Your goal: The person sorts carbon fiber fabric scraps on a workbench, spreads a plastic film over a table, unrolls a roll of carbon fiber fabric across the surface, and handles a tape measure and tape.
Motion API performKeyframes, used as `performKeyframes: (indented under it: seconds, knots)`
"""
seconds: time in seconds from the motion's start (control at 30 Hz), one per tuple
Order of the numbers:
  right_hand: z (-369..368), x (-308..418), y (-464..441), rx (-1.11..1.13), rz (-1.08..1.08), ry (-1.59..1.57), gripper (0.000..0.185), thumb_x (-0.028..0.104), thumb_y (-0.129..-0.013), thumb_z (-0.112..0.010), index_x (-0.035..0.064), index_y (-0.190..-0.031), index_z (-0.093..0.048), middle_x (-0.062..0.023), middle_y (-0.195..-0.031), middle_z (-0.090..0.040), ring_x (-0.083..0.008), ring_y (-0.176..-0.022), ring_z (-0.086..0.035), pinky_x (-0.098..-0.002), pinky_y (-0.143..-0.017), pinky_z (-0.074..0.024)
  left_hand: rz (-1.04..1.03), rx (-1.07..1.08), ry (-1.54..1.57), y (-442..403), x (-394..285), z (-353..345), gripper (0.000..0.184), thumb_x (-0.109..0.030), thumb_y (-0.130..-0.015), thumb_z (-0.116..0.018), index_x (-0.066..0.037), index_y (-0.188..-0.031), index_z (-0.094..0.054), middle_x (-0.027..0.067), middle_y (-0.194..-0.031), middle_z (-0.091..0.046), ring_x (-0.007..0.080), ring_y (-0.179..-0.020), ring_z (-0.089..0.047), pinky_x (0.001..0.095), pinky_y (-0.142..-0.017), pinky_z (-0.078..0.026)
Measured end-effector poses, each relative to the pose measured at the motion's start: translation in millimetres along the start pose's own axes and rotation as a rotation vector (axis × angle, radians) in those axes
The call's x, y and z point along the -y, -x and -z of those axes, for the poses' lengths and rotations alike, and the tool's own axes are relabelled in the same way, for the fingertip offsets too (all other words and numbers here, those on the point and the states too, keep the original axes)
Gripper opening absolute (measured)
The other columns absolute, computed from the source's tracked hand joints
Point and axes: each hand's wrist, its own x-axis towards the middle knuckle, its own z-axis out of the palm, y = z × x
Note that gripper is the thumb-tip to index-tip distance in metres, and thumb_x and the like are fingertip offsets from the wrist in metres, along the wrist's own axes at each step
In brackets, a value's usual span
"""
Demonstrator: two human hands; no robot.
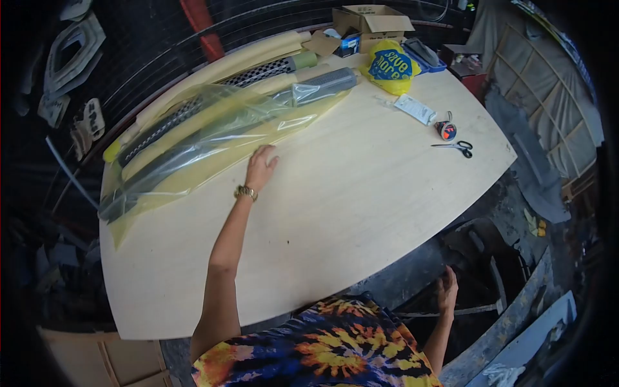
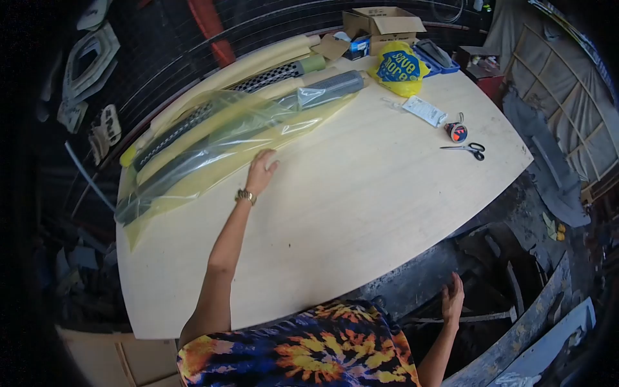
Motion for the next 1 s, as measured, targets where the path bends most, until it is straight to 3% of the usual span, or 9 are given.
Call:
performKeyframes:
  seconds: [0.1, 0.23, 0.33, 0.4, 0.5, 0.57, 0.7, 0.77, 1.0]
  knots:
    - [45.1, -2.9, 24.2, -0.144, 0.025, 0.108, 0.041, -0.003, -0.081, -0.055, -0.0012, -0.122, -0.051, -0.0130, -0.115, -0.056, -0.0185, -0.082, -0.055, -0.0301, -0.079, -0.0463, -0.046, -0.082, -0.128, -54.7, 22.1, -37.3, 0.044, -0.013, -0.078, -0.065, -0.005, -0.120, -0.053, 0.0142, -0.124, -0.052, 0.0330, -0.116, -0.047, 0.0403, -0.098, -0.038]
    - [96.8, 11.0, 50.1, -0.184, -0.158, 0.267, 0.034, -0.001, -0.084, -0.055, -0.0026, -0.118, -0.054, -0.0158, -0.113, -0.058, -0.0216, -0.107, -0.056, -0.0318, -0.090, -0.0439, -0.041, -0.071, -0.295, -96.1, 35.0, -73.1, 0.056, -0.013, -0.076, -0.065, -0.009, -0.129, -0.047, 0.0122, -0.134, -0.044, 0.0323, -0.124, -0.040, 0.0477, -0.100, -0.033]
    - [111.7, 38.1, 49.6, -0.235, -0.099, 0.303, 0.029, 0.004, -0.085, -0.056, -0.0039, -0.113, -0.057, -0.0111, -0.101, -0.062, -0.0179, -0.095, -0.058, -0.0288, -0.083, -0.0451, -0.117, -0.121, -0.648, -118.8, 80.8, -99.6, 0.048, -0.011, -0.078, -0.059, -0.011, -0.126, -0.051, 0.0124, -0.133, -0.046, 0.0328, -0.125, -0.040, 0.0542, -0.101, -0.028]
    - [114.3, 68.0, 41.0, -0.204, -0.167, 0.229, 0.027, 0.005, -0.086, -0.055, -0.0049, -0.111, -0.057, -0.0126, -0.099, -0.063, -0.0198, -0.095, -0.060, -0.0302, -0.084, -0.0455, 0.055, 0.222, -0.738, -131.8, 89.1, -85.5, 0.035, -0.011, -0.081, -0.053, -0.011, -0.115, -0.059, 0.0126, -0.121, -0.055, 0.0310, -0.119, -0.046, 0.0552, -0.097, -0.030]
    - [100.1, 88.4, 5.2, -0.163, -0.037, 0.334, 0.023, 0.007, -0.088, -0.054, -0.0049, -0.107, -0.058, -0.0100, -0.095, -0.063, -0.0147, -0.091, -0.059, -0.0276, -0.081, -0.0458, -0.135, 0.066, -0.763, -83.7, 89.0, -62.4, 0.017, -0.012, -0.080, -0.052, -0.010, -0.091, -0.065, 0.0085, -0.093, -0.062, 0.0234, -0.092, -0.059, 0.0478, -0.085, -0.040]
    - [84.1, 82.9, -38.5, -0.136, 0.047, 0.244, 0.020, 0.006, -0.088, -0.054, -0.0039, -0.105, -0.060, -0.0122, -0.092, -0.064, -0.0173, -0.087, -0.062, -0.0281, -0.078, -0.0474, -0.143, 0.279, -0.927, -63.7, 54.5, -47.9, 0.015, -0.010, -0.079, -0.052, -0.008, -0.089, -0.063, 0.0107, -0.086, -0.063, 0.0239, -0.081, -0.062, 0.0433, -0.078, -0.044]
    - [19.6, 111.8, -125.0, 0.070, 0.199, 0.179, 0.021, 0.006, -0.089, -0.053, 0.0003, -0.108, -0.062, -0.0107, -0.094, -0.065, -0.0156, -0.085, -0.062, -0.0270, -0.073, -0.0486, -0.139, 0.371, -0.722, 30.5, -17.9, -56.0, 0.010, -0.008, -0.080, -0.051, -0.005, -0.084, -0.059, 0.0136, -0.078, -0.063, 0.0263, -0.072, -0.064, 0.0400, -0.062, -0.050]
    - [-20.5, 137.8, -166.3, 0.205, 0.285, 0.090, 0.019, 0.004, -0.089, -0.054, 0.0013, -0.106, -0.062, -0.0137, -0.099, -0.065, -0.0245, -0.084, -0.064, -0.0316, -0.074, -0.0511, -0.057, 0.319, -0.614, 64.7, -46.2, -76.0, 0.011, -0.008, -0.081, -0.050, -0.002, -0.087, -0.058, 0.0148, -0.081, -0.063, 0.0276, -0.071, -0.064, 0.0399, -0.062, -0.051]
    - [-180.8, 243.6, -197.1, 0.630, 0.571, -0.195, 0.022, 0.004, -0.088, -0.054, 0.0033, -0.109, -0.060, -0.0121, -0.103, -0.063, -0.0231, -0.085, -0.063, -0.0310, -0.074, -0.0516, 0.266, 0.173, 0.092, 134.1, -163.7, -110.7, 0.013, -0.018, -0.088, -0.053, -0.005, -0.088, -0.056, 0.0169, -0.090, -0.058, 0.0359, -0.077, -0.060, 0.0454, -0.067, -0.048]
